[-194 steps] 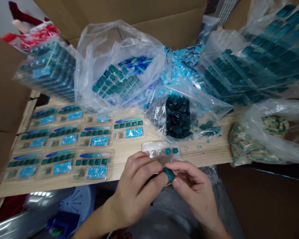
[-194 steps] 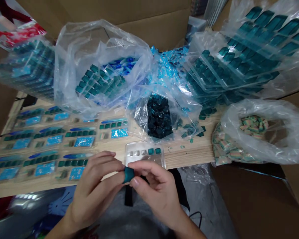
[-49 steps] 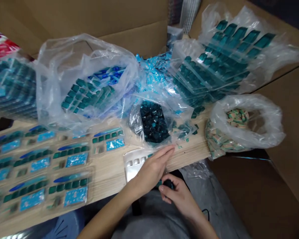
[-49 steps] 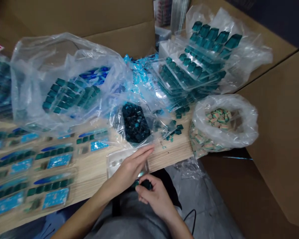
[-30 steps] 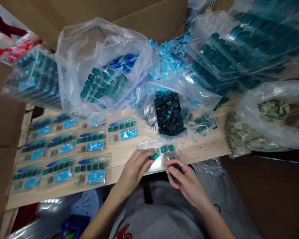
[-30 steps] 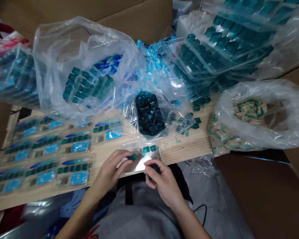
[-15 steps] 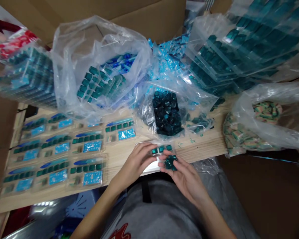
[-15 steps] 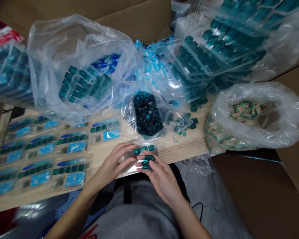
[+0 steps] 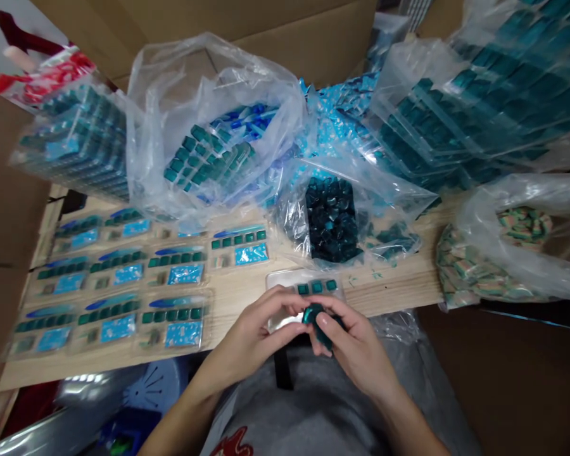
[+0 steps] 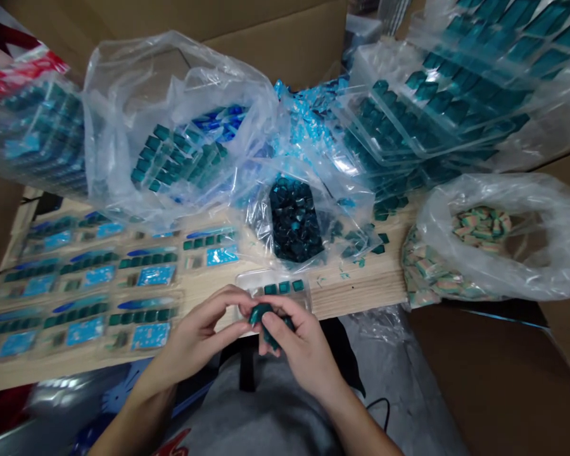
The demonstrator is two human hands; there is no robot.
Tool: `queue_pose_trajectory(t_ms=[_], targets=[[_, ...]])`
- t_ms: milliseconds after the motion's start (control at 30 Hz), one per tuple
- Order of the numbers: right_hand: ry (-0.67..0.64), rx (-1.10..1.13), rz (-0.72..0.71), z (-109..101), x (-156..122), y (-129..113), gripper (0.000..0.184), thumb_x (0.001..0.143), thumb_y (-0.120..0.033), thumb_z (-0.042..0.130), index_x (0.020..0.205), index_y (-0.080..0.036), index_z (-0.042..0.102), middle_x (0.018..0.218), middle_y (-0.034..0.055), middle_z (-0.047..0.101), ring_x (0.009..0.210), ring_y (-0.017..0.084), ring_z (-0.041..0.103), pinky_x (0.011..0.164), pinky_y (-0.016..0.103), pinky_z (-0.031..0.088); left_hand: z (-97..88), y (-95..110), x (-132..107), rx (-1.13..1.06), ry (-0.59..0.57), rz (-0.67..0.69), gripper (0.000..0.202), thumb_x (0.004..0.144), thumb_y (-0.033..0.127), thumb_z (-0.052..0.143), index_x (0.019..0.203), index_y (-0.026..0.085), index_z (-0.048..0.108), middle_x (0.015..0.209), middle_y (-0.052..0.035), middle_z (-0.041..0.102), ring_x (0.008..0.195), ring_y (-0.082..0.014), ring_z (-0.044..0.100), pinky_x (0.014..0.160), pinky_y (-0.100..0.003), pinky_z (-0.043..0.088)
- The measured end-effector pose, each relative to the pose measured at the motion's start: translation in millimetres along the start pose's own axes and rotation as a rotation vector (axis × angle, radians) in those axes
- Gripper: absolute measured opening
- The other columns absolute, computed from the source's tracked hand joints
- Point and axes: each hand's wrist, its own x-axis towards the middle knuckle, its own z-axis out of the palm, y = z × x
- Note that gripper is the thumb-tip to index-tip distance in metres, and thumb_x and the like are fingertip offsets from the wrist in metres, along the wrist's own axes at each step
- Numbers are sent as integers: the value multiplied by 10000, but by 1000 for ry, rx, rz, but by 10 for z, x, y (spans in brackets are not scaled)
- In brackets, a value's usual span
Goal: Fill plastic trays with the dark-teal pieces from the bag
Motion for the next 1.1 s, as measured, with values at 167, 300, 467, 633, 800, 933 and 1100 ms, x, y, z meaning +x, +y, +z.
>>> queue_pose_trajectory(t_ms=[167,300,467,633,800,933,1100], targets=[[67,-143,-11,72,37,-101,273,790,-433,682,881,-177,706,624,-35,578,441,66,475,472,226,369,-20,-18,-58,-59,8,31,144,922,227,563,1060,230,603,964,-41,605,940,-160,589,807,-249,488],[71,-237,-36,114,50,-199,163,787,-340,676,756,-180,672,529,-66,526,419,63,463,490,221,395,-20,-37,-83,2,3,91,261,909,175,575,1148,280,579,1077,-50,566,1053,-170,547,869,-252,474],[-56,-178,-31,118,40,-198,158,841,-330,600,870,-199,683,622,-46,570,461,65,509,490,203,413,-1,-82,-104,-152,62,65,201,902,191,593,1090,261,580,1035,-44,548,1012,-155,544,864,-238,469],[149,-355,-233,193,7,-205,45,783,-207,640,742,-216,622,641,-57,568,495,69,496,502,197,411,65,-76,-105,-250,175,75,146,890,188,611,1028,235,603,959,-28,577,936,-136,586,814,-216,490],[124,-425,-209,214,-6,-236,46,773,-253,660,744,-218,661,616,-49,565,495,85,464,495,213,407,64,-83,-153,-31,227,163,225,892,122,587,1082,244,585,998,-31,610,978,-139,592,812,-217,505],[110,-347,-85,193,29,-225,74,745,-279,670,778,-216,650,675,-42,575,473,74,431,444,203,380,29,-77,-182,186,172,223,279,902,75,547,1138,224,558,1050,-48,605,1005,-136,595,848,-223,509],[66,-331,-109,172,46,-126,75,724,-244,693,694,-213,632,633,-51,556,470,66,419,436,194,333,30,-43,-250,208,158,219,193,925,145,539,1106,210,558,995,-42,625,968,-129,612,833,-205,513]])
